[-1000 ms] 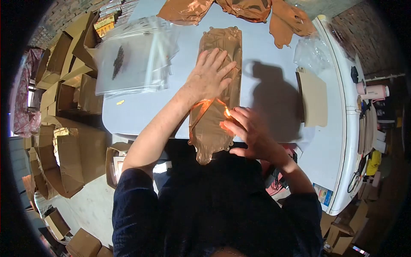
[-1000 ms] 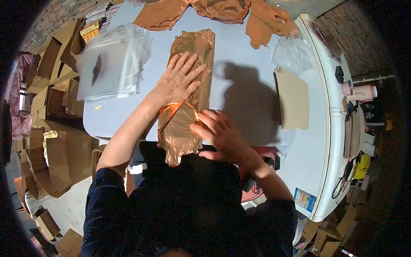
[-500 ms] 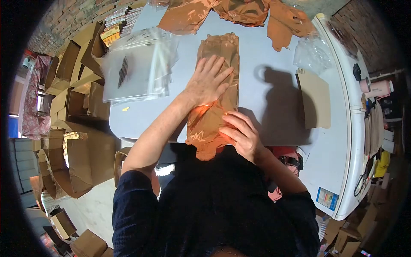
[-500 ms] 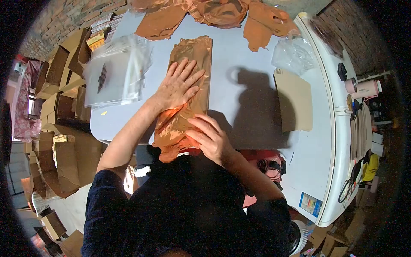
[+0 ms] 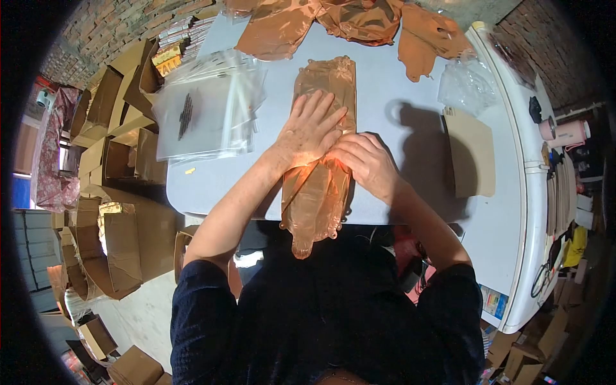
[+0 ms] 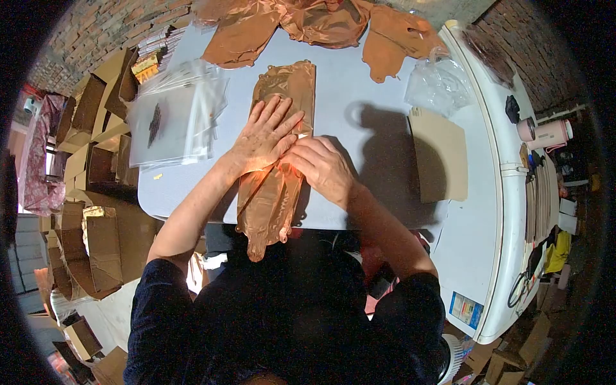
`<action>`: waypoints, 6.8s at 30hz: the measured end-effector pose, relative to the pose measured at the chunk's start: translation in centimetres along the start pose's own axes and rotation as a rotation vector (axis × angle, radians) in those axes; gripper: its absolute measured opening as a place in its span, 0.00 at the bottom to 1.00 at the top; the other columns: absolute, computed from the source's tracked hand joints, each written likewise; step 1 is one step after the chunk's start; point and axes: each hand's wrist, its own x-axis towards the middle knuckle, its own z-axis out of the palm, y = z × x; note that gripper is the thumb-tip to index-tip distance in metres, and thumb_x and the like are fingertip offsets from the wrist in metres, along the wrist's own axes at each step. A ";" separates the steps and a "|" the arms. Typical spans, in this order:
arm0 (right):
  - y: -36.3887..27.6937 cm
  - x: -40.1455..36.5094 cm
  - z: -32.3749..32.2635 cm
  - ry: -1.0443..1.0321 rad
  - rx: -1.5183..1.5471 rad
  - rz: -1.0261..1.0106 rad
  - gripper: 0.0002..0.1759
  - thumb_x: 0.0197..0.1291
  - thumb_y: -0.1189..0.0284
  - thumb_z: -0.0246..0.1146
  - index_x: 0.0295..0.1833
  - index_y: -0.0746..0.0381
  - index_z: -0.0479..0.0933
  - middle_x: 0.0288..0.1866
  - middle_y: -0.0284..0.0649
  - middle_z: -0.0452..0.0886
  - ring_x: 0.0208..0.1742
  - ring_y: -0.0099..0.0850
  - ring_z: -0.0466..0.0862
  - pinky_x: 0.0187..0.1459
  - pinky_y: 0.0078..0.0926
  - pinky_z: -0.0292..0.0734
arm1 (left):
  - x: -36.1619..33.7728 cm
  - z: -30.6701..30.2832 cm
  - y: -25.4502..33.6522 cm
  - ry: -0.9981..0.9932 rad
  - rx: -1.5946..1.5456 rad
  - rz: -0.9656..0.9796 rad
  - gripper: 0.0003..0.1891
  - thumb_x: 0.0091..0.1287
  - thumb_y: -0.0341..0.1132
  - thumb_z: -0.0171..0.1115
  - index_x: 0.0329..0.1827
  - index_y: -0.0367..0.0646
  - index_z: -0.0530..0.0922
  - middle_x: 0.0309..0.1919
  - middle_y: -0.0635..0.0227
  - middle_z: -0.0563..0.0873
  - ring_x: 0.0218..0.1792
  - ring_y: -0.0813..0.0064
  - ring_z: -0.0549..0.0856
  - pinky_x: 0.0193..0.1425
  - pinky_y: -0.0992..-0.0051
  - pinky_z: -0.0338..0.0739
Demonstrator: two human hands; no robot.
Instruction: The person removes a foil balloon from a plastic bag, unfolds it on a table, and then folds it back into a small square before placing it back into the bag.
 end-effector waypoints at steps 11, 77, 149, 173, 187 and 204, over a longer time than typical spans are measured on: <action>2.3 0.7 0.3 -0.031 0.020 -0.097 0.20 0.58 0.76 0.69 0.57 0.60 0.86 0.60 0.39 0.88 0.63 0.36 0.86 0.63 0.37 0.81 | 0.1 0.8 -0.6 0.094 -0.123 0.017 0.33 0.84 0.50 0.39 0.86 0.42 0.60 0.84 0.46 0.62 0.85 0.46 0.55 0.87 0.47 0.44; 1.8 -0.9 -1.4 -0.087 0.377 0.068 0.17 0.62 0.78 0.72 0.57 0.64 0.85 0.57 0.46 0.89 0.62 0.46 0.85 0.62 0.40 0.82 | -8.2 -2.8 0.4 0.100 -0.445 0.092 0.32 0.69 0.36 0.71 0.78 0.50 0.75 0.72 0.59 0.82 0.75 0.56 0.78 0.81 0.57 0.71; 2.9 1.2 1.5 0.037 0.624 0.723 0.13 0.75 0.71 0.65 0.54 0.70 0.75 0.33 0.43 0.85 0.34 0.25 0.83 0.36 0.29 0.79 | -8.9 -2.7 0.9 0.396 -0.450 -0.473 0.09 0.65 0.38 0.77 0.36 0.42 0.88 0.40 0.66 0.81 0.48 0.62 0.75 0.57 0.62 0.66; 1.6 1.8 1.9 0.117 0.366 0.702 0.23 0.69 0.77 0.68 0.63 0.78 0.71 0.30 0.47 0.82 0.29 0.34 0.84 0.33 0.33 0.79 | -4.9 -4.6 0.7 0.445 -0.234 -0.084 0.22 0.72 0.32 0.66 0.69 0.42 0.79 0.69 0.53 0.80 0.73 0.51 0.76 0.77 0.50 0.68; 2.0 1.2 2.7 0.135 0.326 0.683 0.25 0.64 0.77 0.70 0.64 0.71 0.73 0.45 0.49 0.81 0.46 0.42 0.83 0.49 0.40 0.77 | -2.9 -0.8 -2.5 0.097 -0.067 0.105 0.31 0.83 0.56 0.45 0.85 0.55 0.66 0.84 0.61 0.65 0.85 0.59 0.60 0.90 0.49 0.47; -2.3 -0.6 0.6 -0.313 -0.090 0.384 0.46 0.66 0.43 0.68 0.82 0.58 0.68 0.86 0.59 0.58 0.89 0.51 0.54 0.81 0.76 0.37 | -2.8 -1.1 -2.6 0.007 -0.077 0.085 0.31 0.84 0.58 0.42 0.86 0.59 0.64 0.86 0.60 0.61 0.87 0.51 0.54 0.90 0.47 0.45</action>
